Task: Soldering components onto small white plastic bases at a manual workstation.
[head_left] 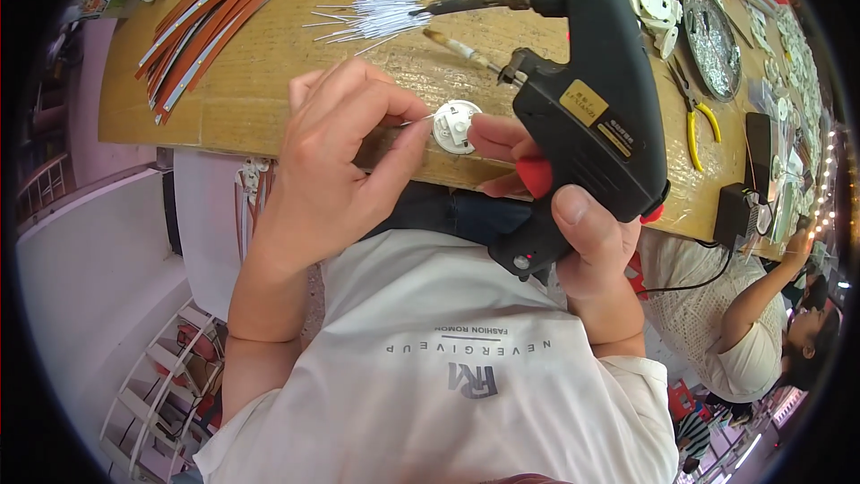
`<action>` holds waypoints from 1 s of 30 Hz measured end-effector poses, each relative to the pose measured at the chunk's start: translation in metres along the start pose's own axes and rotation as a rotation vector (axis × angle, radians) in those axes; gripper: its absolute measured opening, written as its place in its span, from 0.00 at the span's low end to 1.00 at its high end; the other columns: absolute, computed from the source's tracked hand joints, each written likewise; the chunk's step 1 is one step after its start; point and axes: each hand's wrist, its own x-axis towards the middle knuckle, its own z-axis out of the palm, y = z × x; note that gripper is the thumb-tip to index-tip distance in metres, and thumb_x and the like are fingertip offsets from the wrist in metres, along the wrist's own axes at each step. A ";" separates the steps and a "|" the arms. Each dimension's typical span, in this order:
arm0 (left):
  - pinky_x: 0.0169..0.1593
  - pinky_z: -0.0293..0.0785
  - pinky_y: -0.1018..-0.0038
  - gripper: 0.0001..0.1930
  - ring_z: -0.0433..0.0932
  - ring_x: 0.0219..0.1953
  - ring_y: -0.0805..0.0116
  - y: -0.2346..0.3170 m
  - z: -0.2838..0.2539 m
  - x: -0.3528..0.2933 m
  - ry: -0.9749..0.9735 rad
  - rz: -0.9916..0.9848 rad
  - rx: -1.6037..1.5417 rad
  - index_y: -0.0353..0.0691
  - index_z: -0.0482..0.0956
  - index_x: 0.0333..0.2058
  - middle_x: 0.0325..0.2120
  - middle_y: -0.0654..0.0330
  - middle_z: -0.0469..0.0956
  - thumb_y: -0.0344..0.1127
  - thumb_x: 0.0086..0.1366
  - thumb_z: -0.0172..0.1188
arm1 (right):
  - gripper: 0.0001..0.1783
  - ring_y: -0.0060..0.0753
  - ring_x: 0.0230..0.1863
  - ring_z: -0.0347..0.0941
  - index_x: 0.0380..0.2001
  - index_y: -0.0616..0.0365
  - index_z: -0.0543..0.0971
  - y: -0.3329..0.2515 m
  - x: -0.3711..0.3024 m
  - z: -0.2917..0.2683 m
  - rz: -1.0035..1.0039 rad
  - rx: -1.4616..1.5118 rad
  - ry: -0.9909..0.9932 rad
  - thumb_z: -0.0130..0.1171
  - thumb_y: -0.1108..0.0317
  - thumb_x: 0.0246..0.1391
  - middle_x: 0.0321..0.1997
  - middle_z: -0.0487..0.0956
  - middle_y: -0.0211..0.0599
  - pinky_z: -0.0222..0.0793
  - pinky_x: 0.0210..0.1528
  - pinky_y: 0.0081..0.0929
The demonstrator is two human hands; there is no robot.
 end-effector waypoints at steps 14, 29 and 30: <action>0.47 0.61 0.71 0.07 0.76 0.37 0.68 0.002 0.030 0.008 0.114 0.034 -0.185 0.42 0.85 0.34 0.33 0.63 0.79 0.29 0.56 0.71 | 0.36 0.60 0.64 0.73 0.47 0.64 0.76 0.000 -0.007 -0.004 -0.060 0.052 0.012 0.58 0.39 0.51 0.63 0.73 0.67 0.76 0.55 0.42; 0.41 0.75 0.76 0.04 0.78 0.36 0.68 -0.009 0.024 0.008 0.101 0.036 -0.416 0.31 0.82 0.36 0.36 0.56 0.79 0.22 0.62 0.65 | 0.35 0.59 0.69 0.68 0.52 0.68 0.76 0.008 0.005 -0.009 -0.050 0.002 -0.097 0.64 0.46 0.52 0.67 0.71 0.64 0.75 0.60 0.41; 0.41 0.75 0.75 0.04 0.78 0.37 0.68 -0.010 0.024 0.008 0.097 0.028 -0.435 0.31 0.82 0.36 0.36 0.56 0.79 0.22 0.62 0.66 | 0.35 0.59 0.69 0.68 0.52 0.68 0.76 0.008 0.004 -0.007 -0.050 0.001 -0.094 0.64 0.46 0.52 0.67 0.71 0.64 0.75 0.60 0.41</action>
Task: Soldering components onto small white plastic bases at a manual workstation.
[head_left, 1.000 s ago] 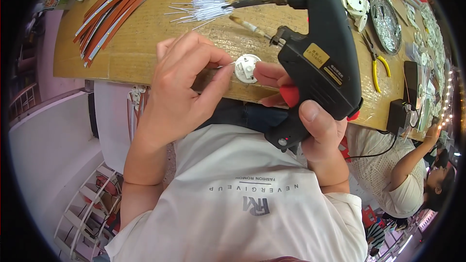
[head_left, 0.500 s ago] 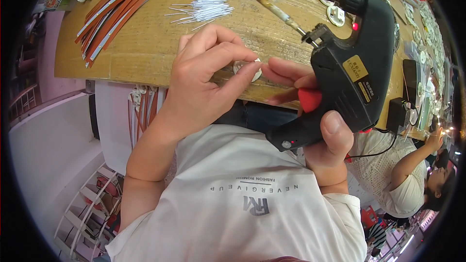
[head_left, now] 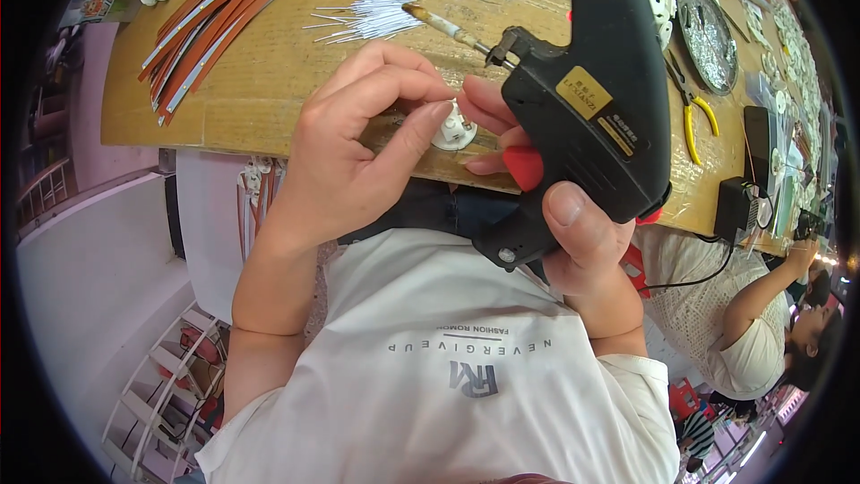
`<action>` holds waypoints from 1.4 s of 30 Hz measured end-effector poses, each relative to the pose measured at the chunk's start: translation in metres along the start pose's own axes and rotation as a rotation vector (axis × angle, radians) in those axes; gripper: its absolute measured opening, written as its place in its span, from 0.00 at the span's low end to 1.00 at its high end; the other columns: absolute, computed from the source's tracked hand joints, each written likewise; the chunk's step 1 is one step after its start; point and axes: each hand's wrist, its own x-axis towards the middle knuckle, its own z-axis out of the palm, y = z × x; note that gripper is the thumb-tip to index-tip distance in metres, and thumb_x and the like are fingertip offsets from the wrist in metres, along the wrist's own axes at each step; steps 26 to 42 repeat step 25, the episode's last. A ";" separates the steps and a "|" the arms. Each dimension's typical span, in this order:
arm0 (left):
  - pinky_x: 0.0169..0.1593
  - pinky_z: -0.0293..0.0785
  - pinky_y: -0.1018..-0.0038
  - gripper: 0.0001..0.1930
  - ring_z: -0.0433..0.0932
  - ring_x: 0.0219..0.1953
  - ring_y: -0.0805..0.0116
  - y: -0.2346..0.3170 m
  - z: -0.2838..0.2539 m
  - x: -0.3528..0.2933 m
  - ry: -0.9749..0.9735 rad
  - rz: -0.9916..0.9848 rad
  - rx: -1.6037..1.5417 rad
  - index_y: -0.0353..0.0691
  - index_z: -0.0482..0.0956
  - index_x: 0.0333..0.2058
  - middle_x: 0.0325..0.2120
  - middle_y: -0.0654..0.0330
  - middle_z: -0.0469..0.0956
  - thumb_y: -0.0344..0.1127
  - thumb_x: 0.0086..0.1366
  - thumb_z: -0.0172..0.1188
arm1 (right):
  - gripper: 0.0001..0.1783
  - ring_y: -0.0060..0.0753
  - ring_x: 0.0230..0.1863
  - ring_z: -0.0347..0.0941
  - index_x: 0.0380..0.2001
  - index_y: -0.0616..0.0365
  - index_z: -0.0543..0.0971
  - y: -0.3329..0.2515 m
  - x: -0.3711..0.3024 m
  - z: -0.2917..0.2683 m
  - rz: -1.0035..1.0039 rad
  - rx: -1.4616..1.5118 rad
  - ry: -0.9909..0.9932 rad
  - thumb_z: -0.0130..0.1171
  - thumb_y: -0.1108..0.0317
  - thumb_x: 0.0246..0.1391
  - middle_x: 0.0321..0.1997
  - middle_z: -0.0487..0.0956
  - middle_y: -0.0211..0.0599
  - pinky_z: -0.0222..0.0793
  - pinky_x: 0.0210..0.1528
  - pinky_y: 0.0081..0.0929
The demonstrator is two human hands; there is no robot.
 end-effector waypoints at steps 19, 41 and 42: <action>0.49 0.70 0.77 0.04 0.76 0.43 0.72 0.008 -0.008 0.003 -0.111 -0.152 -0.020 0.30 0.82 0.34 0.41 0.56 0.79 0.18 0.61 0.64 | 0.38 0.58 0.50 0.81 0.49 0.70 0.74 -0.012 -0.027 -0.010 -0.042 -0.045 0.276 0.60 0.43 0.49 0.49 0.79 0.65 0.80 0.51 0.45; 0.49 0.69 0.77 0.03 0.76 0.42 0.72 0.015 -0.004 0.005 -0.131 -0.184 0.016 0.32 0.83 0.33 0.41 0.56 0.79 0.21 0.60 0.66 | 0.44 0.53 0.42 0.83 0.56 0.73 0.72 -0.002 -0.045 -0.035 -0.055 -0.182 0.291 0.63 0.43 0.48 0.42 0.81 0.61 0.82 0.47 0.54; 0.49 0.69 0.77 0.03 0.76 0.42 0.72 0.015 -0.004 0.005 -0.131 -0.184 0.016 0.32 0.83 0.33 0.41 0.56 0.79 0.21 0.60 0.66 | 0.44 0.53 0.42 0.83 0.56 0.73 0.72 -0.002 -0.045 -0.035 -0.055 -0.182 0.291 0.63 0.43 0.48 0.42 0.81 0.61 0.82 0.47 0.54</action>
